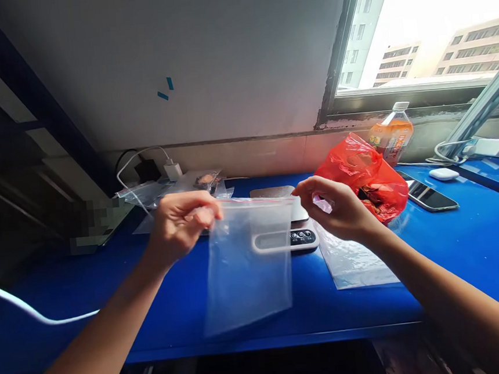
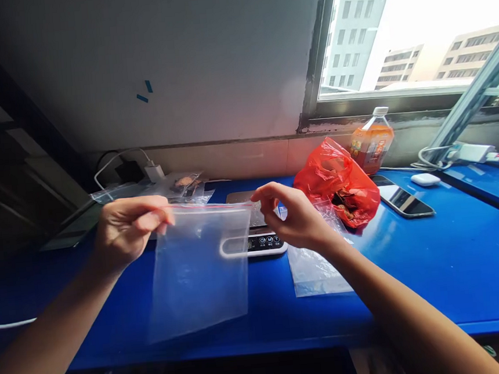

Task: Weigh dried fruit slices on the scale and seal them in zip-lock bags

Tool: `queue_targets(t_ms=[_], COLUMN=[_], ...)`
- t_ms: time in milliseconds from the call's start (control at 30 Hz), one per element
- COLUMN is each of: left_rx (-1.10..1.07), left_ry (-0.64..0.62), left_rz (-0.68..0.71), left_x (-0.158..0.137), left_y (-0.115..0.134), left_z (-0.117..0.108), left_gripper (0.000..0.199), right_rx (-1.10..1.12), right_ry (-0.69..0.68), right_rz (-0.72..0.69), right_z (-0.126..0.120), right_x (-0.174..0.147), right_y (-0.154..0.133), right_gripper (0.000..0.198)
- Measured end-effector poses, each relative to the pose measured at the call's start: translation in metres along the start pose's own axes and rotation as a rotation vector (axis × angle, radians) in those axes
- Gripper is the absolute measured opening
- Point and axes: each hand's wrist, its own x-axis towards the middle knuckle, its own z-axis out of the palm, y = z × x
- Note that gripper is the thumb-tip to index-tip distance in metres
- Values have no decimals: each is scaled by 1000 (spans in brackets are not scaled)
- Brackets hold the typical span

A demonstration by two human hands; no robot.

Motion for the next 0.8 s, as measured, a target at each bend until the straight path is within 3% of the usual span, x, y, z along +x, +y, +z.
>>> queue_targets(t_ms=[100,200,267,367,433,500,567,633,733,800], left_rx=[-52,-105,-125,-106,-77,12,218,465,678,766], left_ry=[184,219,128,-139,-274,-320,-273,-140,72,146], left_rz=[-57,-163,-244,-297,-312,-329,-311,-247,-173,-170], left_x=[4,7,7,5,4,4,6,8,11,11], left_y=[-15,-23,-22,-14,-10,-11,-18,-31,-54,-68], left_z=[-9,-8,-1,10,14,13,9,2,-10,-19], left_gripper=[23,23,23,24,26,31,34,31,27,29], right_rx=[92,194,216,187,162,153,136,63,-148,-339], right_ry=[15,-72,-115,-62,11,107,210,206,37,-25], right_rz=[142,229,238,234,245,290,388,531,646,649], right_z=[-3,6,16,23,12,-12,-45,-78,-110,-115], right_x=[0,-3,-5,-6,-4,0,1,-1,-9,-14], right_y=[5,-4,-13,-23,-25,-22,-12,5,38,59], right_gripper=[15,28,32,28,27,27,24,21,24,25])
